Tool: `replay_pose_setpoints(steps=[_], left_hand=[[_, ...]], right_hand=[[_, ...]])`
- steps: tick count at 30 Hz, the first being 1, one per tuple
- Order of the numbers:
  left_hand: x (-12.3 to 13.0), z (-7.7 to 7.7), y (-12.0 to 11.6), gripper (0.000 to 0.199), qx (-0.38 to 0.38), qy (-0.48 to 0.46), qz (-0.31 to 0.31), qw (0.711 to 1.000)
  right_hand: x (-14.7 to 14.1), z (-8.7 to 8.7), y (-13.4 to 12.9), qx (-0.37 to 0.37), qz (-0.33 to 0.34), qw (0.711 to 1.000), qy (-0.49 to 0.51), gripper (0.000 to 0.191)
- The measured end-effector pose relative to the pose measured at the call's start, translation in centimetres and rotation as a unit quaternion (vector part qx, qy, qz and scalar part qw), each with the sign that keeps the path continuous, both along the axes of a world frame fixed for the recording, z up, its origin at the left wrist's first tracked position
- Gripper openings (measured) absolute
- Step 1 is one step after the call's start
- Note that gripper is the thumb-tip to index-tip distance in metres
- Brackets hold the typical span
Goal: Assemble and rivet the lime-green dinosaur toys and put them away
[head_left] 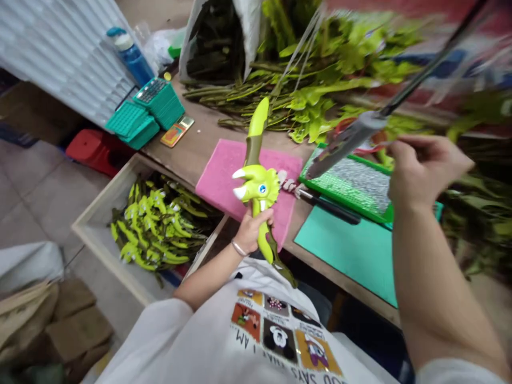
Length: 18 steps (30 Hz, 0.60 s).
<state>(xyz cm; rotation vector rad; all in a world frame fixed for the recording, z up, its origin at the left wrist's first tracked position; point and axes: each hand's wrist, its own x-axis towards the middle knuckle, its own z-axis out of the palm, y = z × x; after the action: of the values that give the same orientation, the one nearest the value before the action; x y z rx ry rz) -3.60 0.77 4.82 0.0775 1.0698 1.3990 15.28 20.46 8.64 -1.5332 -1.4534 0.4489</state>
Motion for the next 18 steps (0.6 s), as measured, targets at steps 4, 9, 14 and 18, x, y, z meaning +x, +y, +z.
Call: replay_pose_setpoints(steps=[4,9,14,18], left_hand=[[1.0,-0.6,-0.7,0.047,0.010,0.010,0.028,1.000],[1.6,-1.3,-2.2,0.052,0.016,-0.005,0.072,0.997],[1.5,-1.7,-2.8,0.063,0.002,-0.003,0.084,0.996],[1.9,-1.9,-2.7,0.072,-0.008,-0.017,0.121,0.992]], right_hand=[[-5.6,1.3,-11.1,-0.016,0.156,0.980,0.125,0.005],[-11.0,-0.7,-16.9,-0.017,0.263,0.959,0.103,0.001],[-12.4,-1.4,-16.9,-0.003,0.243,0.968,0.069,0.005],[-13.0,-0.8,-17.7,-0.029,0.250,0.965,0.071,0.009]])
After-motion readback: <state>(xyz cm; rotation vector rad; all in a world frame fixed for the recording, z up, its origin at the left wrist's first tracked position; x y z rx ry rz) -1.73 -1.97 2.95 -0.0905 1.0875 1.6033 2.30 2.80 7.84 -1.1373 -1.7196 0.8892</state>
